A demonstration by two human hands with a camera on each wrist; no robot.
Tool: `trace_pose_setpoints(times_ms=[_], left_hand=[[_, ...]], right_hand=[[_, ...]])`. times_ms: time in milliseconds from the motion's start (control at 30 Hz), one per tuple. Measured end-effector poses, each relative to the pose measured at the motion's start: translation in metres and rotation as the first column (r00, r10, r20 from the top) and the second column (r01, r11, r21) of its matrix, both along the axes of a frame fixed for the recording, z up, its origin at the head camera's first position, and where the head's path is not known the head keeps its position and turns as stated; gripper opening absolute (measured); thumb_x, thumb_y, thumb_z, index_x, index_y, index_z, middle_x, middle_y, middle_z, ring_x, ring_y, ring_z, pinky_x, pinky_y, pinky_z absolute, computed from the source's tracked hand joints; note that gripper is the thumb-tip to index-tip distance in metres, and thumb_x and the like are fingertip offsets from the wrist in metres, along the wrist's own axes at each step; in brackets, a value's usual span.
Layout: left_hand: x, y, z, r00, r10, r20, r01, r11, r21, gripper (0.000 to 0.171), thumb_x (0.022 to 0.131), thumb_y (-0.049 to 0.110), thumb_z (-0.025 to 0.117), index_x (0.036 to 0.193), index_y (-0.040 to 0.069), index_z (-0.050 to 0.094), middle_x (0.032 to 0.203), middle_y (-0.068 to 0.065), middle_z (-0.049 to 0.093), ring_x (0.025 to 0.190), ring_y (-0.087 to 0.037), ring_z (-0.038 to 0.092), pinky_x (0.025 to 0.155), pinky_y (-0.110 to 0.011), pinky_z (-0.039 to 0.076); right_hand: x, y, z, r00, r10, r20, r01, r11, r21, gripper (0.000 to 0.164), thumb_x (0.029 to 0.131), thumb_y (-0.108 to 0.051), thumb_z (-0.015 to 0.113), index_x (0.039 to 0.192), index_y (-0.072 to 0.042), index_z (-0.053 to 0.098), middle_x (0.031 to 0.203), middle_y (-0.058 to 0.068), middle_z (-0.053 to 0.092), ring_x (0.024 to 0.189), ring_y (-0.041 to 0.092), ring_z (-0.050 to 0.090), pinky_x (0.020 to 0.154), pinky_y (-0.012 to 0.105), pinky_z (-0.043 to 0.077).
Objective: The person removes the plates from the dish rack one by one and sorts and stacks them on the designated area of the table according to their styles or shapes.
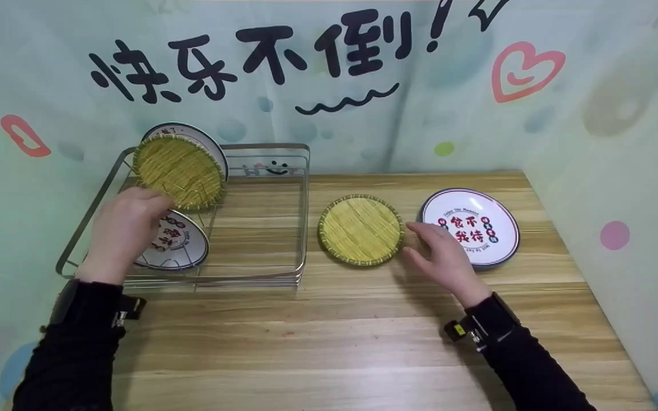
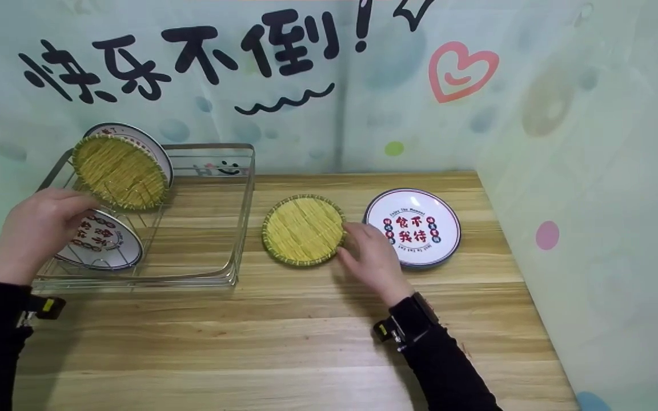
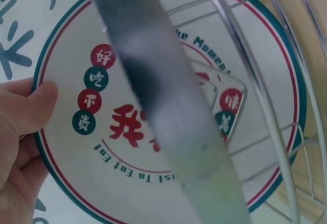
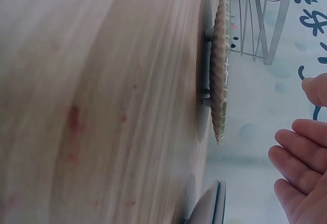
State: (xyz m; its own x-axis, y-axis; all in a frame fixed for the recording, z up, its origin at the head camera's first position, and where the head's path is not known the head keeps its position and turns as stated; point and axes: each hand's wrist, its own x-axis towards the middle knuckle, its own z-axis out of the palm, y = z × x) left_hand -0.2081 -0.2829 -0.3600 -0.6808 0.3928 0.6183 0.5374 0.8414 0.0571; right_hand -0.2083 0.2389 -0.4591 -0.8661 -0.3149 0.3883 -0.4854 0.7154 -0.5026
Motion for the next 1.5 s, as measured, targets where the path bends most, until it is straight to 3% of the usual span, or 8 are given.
trace_pose_setpoints(times_ms=[167,400,567,767,933,1067,1267,1500], left_hand=[[0.005,-0.005,0.002,0.997,-0.001,-0.080,-0.003,0.999,-0.047,0.031,0.071,-0.024,0.066,0.092,-0.001,0.074,0.091,-0.020,0.072,0.080,-0.038,0.066,0.065,-0.049,0.056],[0.009,-0.001,0.007,0.975,-0.001,-0.220,-0.014,0.997,-0.069,0.022,0.079,-0.017,0.067,0.092,-0.001,0.074,0.090,-0.019,0.073,0.075,-0.036,0.069,0.056,-0.046,0.057],[0.012,0.008,0.009,0.949,0.015,-0.314,-0.026,0.999,-0.031,0.026,0.080,-0.018,0.062,0.091,0.003,0.073,0.089,-0.017,0.073,0.071,-0.035,0.069,0.053,-0.047,0.056],[0.018,0.020,0.013,0.917,0.069,-0.392,-0.035,0.995,0.095,0.019,0.089,-0.009,0.061,0.091,0.004,0.074,0.088,-0.013,0.074,0.071,-0.035,0.069,0.055,-0.049,0.054],[0.021,0.028,0.018,0.899,0.153,-0.411,-0.057,0.970,0.237,0.018,0.091,-0.005,0.060,0.091,0.003,0.075,0.087,-0.013,0.074,0.069,-0.036,0.068,0.050,-0.050,0.049],[0.024,0.033,0.022,0.886,0.217,-0.410,-0.068,0.935,0.347,0.014,0.091,-0.002,0.063,0.090,0.002,0.076,0.087,-0.014,0.074,0.071,-0.039,0.069,0.055,-0.052,0.052],[0.028,0.040,0.027,0.883,0.260,-0.390,-0.072,0.897,0.435,0.011,0.089,-0.002,0.067,0.089,0.003,0.077,0.089,-0.013,0.075,0.076,-0.037,0.071,0.061,-0.053,0.055],[0.032,0.050,0.033,0.882,0.265,-0.389,-0.027,0.854,0.520,0.010,0.087,-0.004,0.070,0.088,0.003,0.078,0.089,-0.011,0.075,0.080,-0.035,0.072,0.079,-0.027,0.057]], right_hand=[[0.000,0.000,0.001,1.000,-0.001,0.008,0.001,1.000,0.001,0.052,0.089,-0.017,0.074,0.134,0.003,0.056,0.132,0.021,0.059,0.123,0.037,0.054,0.107,0.050,0.040],[0.001,0.001,0.000,1.000,0.008,0.001,-0.008,1.000,-0.003,0.052,0.088,-0.015,0.074,0.133,0.003,0.056,0.132,0.021,0.059,0.123,0.036,0.054,0.107,0.050,0.040],[0.001,-0.001,0.000,1.000,0.015,-0.003,-0.015,1.000,-0.004,0.051,0.089,-0.013,0.074,0.133,0.004,0.056,0.132,0.021,0.059,0.122,0.036,0.055,0.107,0.050,0.040],[0.003,-0.003,0.001,1.000,0.016,-0.021,-0.016,1.000,-0.015,0.052,0.087,-0.011,0.075,0.133,0.004,0.056,0.132,0.021,0.059,0.122,0.037,0.054,0.107,0.050,0.041],[0.005,-0.005,0.000,0.999,0.021,-0.037,-0.022,1.000,-0.019,0.052,0.087,-0.012,0.076,0.133,0.003,0.057,0.133,0.020,0.059,0.123,0.036,0.054,0.107,0.050,0.040],[0.006,-0.008,0.000,0.998,0.033,-0.052,-0.035,0.999,-0.028,0.052,0.087,-0.011,0.076,0.133,0.003,0.057,0.132,0.021,0.059,0.122,0.036,0.055,0.107,0.050,0.040],[0.008,-0.012,0.000,0.995,0.056,-0.077,-0.060,0.997,-0.040,0.053,0.085,-0.009,0.077,0.132,0.004,0.057,0.133,0.021,0.059,0.122,0.036,0.055,0.107,0.051,0.040],[0.011,-0.017,0.003,0.994,0.070,-0.084,-0.075,0.996,-0.054,0.051,0.086,-0.009,0.076,0.132,0.002,0.058,0.131,0.021,0.060,0.121,0.035,0.056,0.107,0.048,0.041]])
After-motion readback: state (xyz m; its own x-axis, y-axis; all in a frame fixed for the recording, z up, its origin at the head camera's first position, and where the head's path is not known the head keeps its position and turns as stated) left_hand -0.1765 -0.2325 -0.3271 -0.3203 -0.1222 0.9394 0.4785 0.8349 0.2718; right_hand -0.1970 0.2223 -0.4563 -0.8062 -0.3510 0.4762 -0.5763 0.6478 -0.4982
